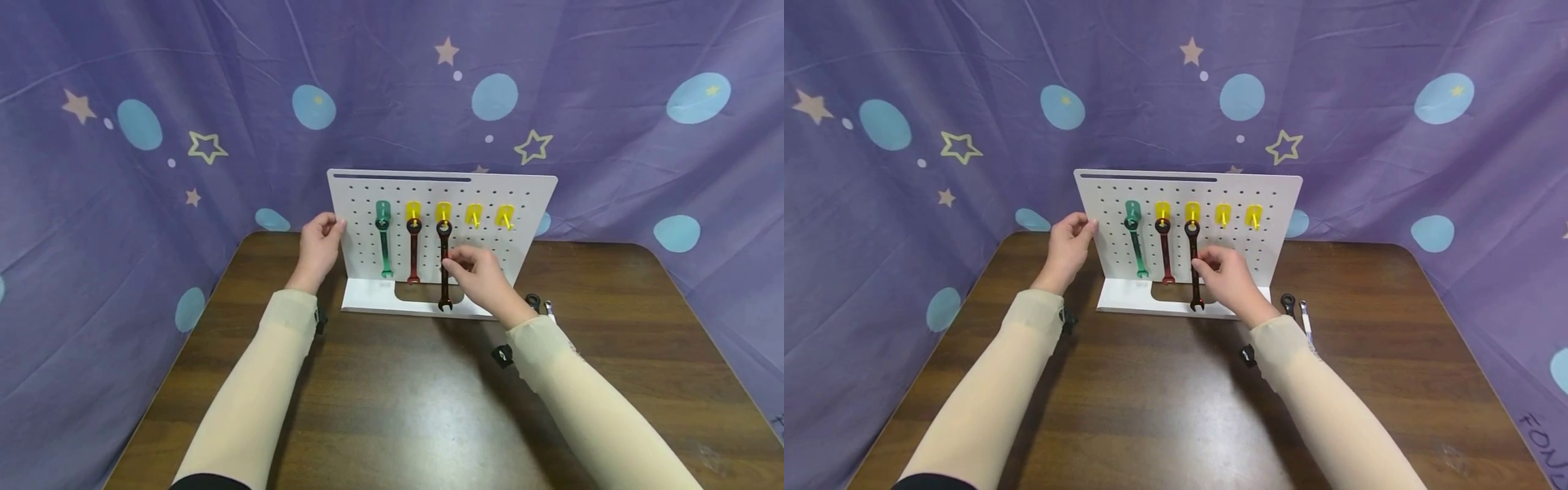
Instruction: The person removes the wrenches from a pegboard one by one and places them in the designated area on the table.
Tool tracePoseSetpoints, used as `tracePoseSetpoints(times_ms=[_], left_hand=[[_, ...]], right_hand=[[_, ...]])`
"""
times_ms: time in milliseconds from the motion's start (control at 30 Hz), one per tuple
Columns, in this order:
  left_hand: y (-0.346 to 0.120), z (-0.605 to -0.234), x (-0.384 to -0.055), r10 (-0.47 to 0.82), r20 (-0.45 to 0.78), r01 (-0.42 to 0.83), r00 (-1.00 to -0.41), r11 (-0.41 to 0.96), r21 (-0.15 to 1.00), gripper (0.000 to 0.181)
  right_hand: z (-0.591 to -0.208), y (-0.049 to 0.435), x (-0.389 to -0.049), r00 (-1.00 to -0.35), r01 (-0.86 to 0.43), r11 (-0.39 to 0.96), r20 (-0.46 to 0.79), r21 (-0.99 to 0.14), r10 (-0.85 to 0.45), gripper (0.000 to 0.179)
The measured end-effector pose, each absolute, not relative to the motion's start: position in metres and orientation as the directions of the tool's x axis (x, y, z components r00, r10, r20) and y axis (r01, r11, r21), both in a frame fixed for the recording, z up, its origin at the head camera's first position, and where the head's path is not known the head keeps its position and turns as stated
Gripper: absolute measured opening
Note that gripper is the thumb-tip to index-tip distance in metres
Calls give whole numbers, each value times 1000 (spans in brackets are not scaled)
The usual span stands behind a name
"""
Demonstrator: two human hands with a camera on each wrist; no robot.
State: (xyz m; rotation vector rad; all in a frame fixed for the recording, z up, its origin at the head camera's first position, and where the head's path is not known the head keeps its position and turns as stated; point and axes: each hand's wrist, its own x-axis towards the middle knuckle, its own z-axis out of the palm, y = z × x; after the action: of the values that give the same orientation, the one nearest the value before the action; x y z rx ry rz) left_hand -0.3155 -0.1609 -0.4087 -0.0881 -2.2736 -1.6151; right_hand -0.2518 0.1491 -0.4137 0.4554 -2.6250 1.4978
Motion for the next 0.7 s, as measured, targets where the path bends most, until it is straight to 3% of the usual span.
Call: tracePoseSetpoints(times_ms=[700], left_hand=[[-161, -408, -314, -152, 314, 244, -937, 357, 901, 17]], right_hand=[[-411, 151, -249, -948, -304, 445, 223, -843, -226, 15]])
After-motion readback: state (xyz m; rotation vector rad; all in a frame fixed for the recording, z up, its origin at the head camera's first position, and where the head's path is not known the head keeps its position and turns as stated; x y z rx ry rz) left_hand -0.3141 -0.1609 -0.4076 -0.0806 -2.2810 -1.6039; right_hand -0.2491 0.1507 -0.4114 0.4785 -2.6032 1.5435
